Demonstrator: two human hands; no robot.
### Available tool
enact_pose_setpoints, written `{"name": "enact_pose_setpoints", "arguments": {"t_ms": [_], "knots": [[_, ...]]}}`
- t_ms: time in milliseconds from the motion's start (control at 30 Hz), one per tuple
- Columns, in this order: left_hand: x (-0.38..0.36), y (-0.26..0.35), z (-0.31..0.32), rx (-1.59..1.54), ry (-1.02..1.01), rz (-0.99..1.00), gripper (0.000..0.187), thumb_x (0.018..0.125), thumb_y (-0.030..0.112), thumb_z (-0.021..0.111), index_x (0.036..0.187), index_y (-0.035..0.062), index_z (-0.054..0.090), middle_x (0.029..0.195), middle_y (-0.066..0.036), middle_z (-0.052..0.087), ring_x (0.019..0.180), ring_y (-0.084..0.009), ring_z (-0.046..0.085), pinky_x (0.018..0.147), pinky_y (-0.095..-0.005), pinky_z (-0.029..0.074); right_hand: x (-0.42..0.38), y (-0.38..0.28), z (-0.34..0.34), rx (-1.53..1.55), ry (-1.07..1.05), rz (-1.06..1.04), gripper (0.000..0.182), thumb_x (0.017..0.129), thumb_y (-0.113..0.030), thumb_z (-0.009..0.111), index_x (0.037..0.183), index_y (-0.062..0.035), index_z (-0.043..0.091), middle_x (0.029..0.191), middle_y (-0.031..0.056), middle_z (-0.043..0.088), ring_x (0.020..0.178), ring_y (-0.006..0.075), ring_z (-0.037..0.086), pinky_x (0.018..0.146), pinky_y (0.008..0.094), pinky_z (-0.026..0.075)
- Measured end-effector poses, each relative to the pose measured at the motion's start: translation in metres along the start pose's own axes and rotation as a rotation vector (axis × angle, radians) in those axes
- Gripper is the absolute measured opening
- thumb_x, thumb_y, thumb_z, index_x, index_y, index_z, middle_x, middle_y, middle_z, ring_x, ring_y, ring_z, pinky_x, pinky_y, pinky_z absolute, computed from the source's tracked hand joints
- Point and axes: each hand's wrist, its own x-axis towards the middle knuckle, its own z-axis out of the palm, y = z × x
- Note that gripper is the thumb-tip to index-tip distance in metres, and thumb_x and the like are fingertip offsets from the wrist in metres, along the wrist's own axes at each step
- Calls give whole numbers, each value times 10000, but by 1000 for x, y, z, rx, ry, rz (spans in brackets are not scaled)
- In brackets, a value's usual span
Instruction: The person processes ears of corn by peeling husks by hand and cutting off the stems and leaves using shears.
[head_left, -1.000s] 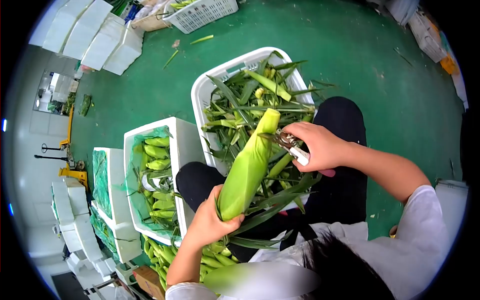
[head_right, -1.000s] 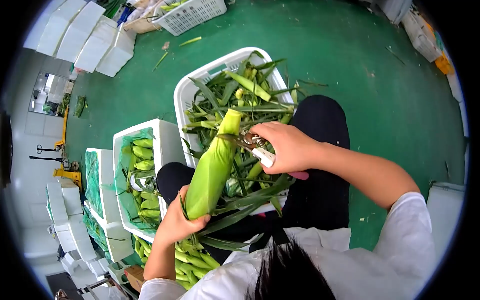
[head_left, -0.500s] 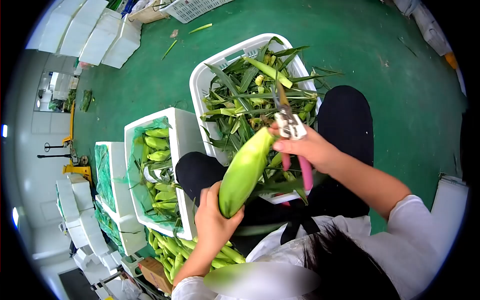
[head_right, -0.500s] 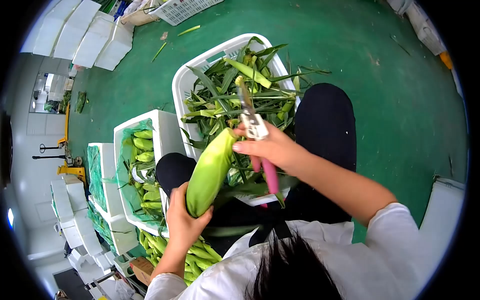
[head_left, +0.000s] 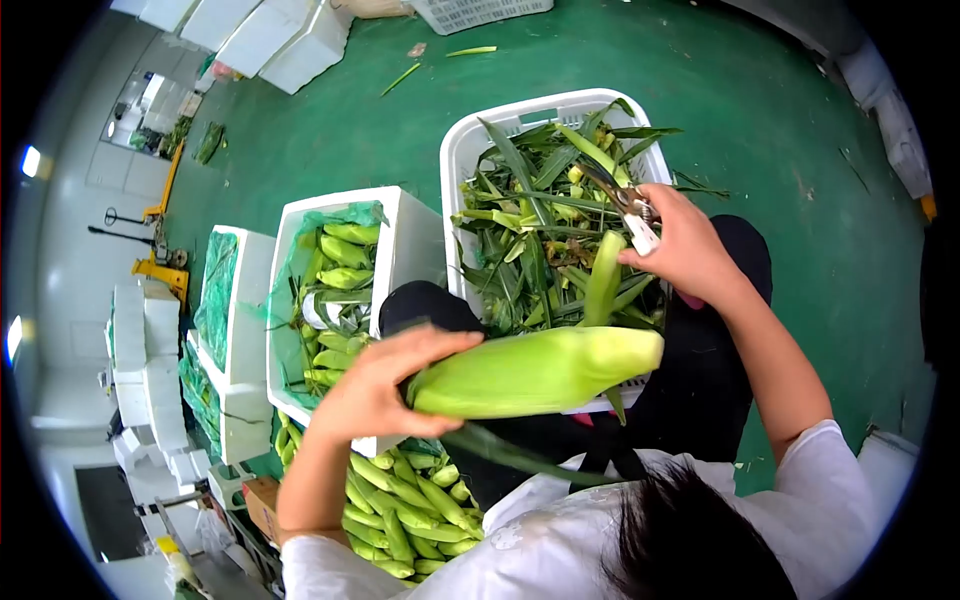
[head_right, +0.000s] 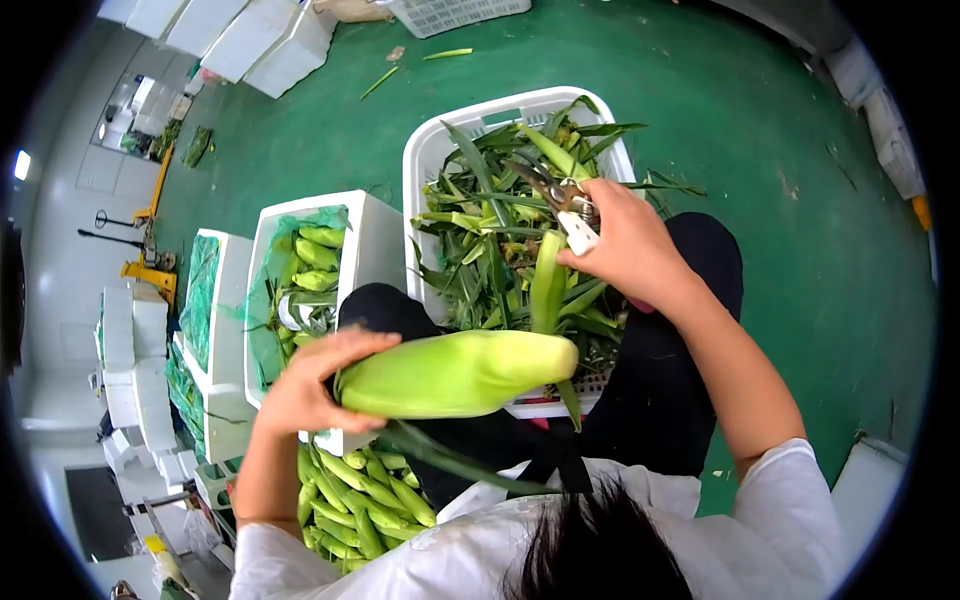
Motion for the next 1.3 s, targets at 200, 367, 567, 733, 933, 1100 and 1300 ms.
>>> {"name": "enact_pose_setpoints", "arguments": {"t_ms": [200, 367, 567, 733, 933, 1100, 1300], "knots": [[52, 28, -15, 749, 81, 367, 535, 692, 178, 747, 1210, 295, 673, 1197, 5, 638, 1110, -201, 624, 1081, -515, 371, -45, -11, 3, 873, -814, 60, 736, 761, -171, 842, 1366, -8, 457, 1207, 109, 600, 1097, 187, 579, 947, 318, 480], [56, 14, 45, 479, 496, 137, 431, 820, 146, 660, 1250, 173, 640, 1302, -123, 587, 1278, -279, 517, 1118, -472, 316, -96, -17, 48, 1246, -490, 227, 753, 798, -58, 790, 1426, -6, 378, 1270, 71, 552, 1140, 153, 541, 993, 316, 441], [70, -11, 172, -1394, 600, -315, 614, 948, 394, 614, 1381, -2, 432, 1256, -135, 557, 1203, -241, 530, 1008, -389, 448, -114, -17, 68, 967, -449, 136, 726, 794, -225, 817, 1362, -3, 424, 1235, 120, 567, 1135, 203, 561, 976, 350, 455], [63, -11, 164, -1319, 575, -420, 564, 933, 411, 618, 1296, 1, 481, 1140, -148, 616, 1026, -239, 625, 910, -376, 514, -91, -17, 44, 400, -372, 71, 897, 699, -418, 849, 1345, 28, 416, 1210, 209, 552, 1135, 378, 562, 984, 429, 448], [47, -21, 148, -1527, 202, -466, 703, 910, 587, 538, 1270, -16, 512, 1106, -179, 613, 913, -270, 658, 807, -395, 550, -65, -10, 36, -21, -195, -265, 939, 651, -429, 866, 1349, 16, 421, 1268, 225, 494, 1173, 402, 499, 989, 442, 407], [40, -22, 143, -1611, 153, -425, 720, 921, 586, 529, 1273, -42, 502, 1059, -191, 635, 869, -287, 674, 777, -391, 568, -60, -4, 31, -104, -119, -388, 570, 701, -279, 836, 1135, -7, 586, 930, 108, 637, 924, 263, 625, 874, 356, 478], [38, -16, 132, -854, 381, -441, 633, 878, 382, 698, 1305, -34, 484, 1121, -190, 646, 956, -283, 671, 859, -397, 531, -66, -3, 22, 638, -524, 210, 591, 737, -162, 826, 1226, 2, 538, 1018, 78, 639, 949, 91, 581, 827, 261, 488]]}}
